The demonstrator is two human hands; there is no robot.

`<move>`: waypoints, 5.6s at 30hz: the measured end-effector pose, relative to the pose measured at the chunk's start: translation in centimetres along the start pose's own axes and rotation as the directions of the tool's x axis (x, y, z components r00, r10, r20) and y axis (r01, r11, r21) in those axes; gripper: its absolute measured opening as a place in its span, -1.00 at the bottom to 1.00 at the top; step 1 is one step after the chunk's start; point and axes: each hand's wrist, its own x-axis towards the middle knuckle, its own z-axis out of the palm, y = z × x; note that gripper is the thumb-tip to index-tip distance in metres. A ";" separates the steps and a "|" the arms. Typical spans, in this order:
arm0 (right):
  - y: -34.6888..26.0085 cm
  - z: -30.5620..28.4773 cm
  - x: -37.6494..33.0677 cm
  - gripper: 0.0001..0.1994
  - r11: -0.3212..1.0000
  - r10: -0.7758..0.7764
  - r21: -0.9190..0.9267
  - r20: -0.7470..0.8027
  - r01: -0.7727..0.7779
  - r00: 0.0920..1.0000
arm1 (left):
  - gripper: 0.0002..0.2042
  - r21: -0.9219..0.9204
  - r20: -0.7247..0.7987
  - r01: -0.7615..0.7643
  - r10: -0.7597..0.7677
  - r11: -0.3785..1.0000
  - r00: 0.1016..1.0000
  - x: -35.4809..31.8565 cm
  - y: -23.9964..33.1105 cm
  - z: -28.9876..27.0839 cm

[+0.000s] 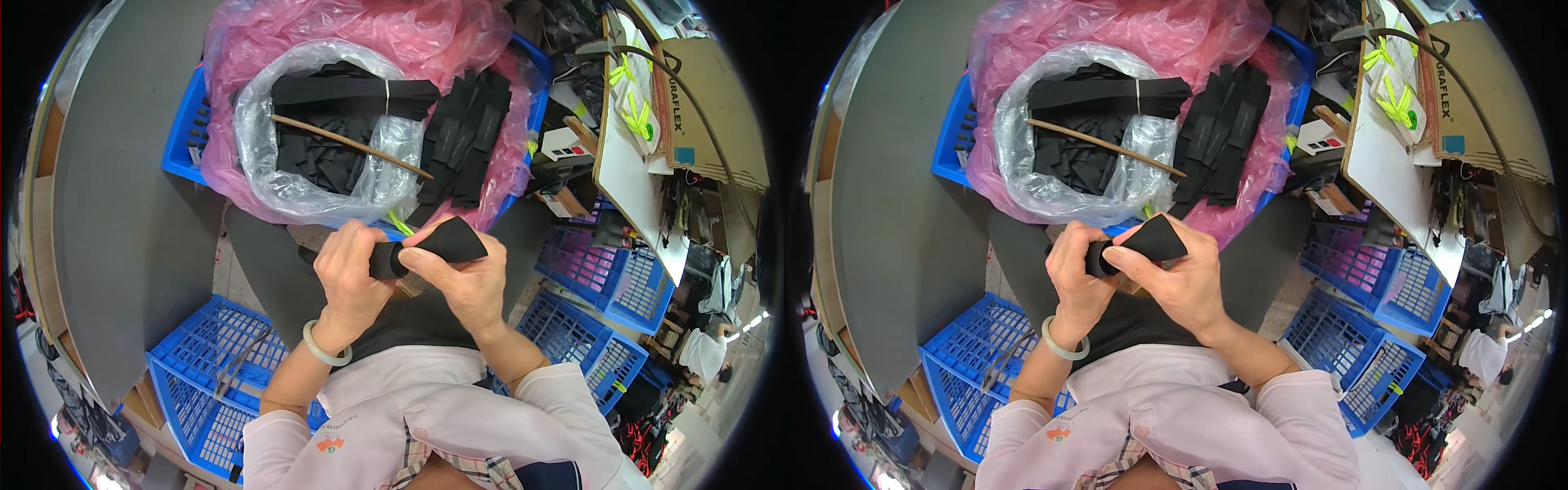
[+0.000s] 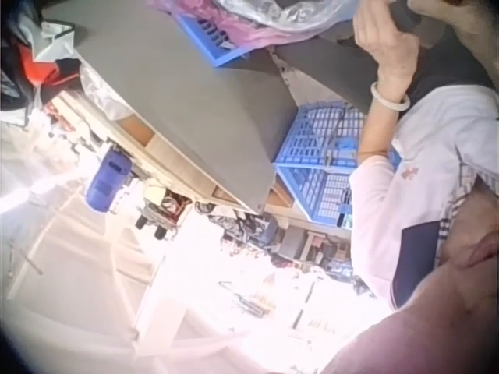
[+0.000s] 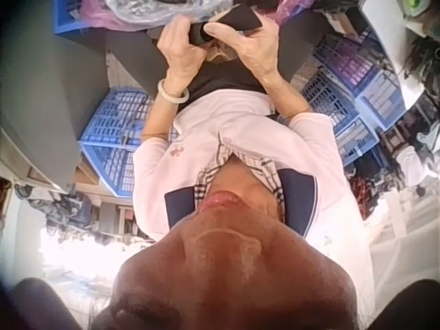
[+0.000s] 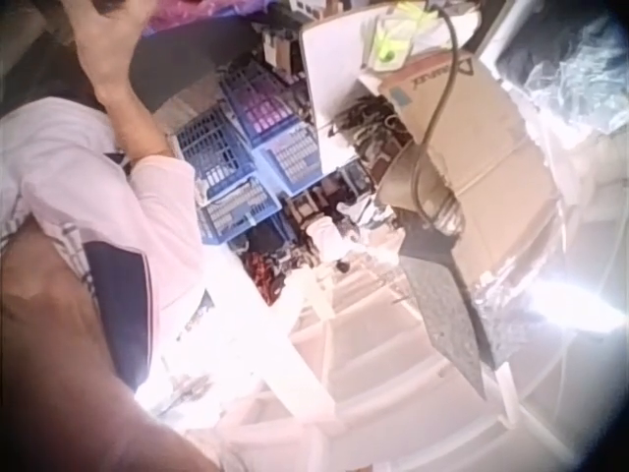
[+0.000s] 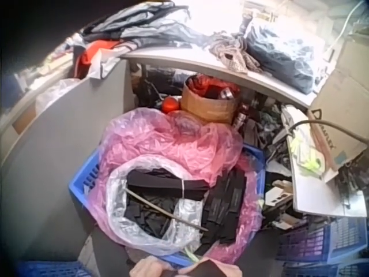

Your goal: Inspecting and handling small black manufactured components at a workstation.

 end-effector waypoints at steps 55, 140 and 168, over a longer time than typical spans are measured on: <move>11.2 -5.3 8.6 -0.72 0.935 0.335 0.061 0.176 -0.350 0.925 | -0.77 -0.134 0.949 0.806 0.159 -0.576 0.271 1.9 -5.6 7.8; 5.3 -0.5 0.7 -0.79 0.821 0.135 0.562 -0.027 -0.097 0.990 | -0.94 -0.776 0.427 0.509 -0.285 0.372 0.858 -2.0 -0.2 2.9; 4.3 -1.7 -1.5 -0.81 0.643 0.226 0.684 0.261 -0.345 0.938 | -0.85 -0.782 0.569 0.595 -0.175 0.188 0.803 0.0 -0.1 0.1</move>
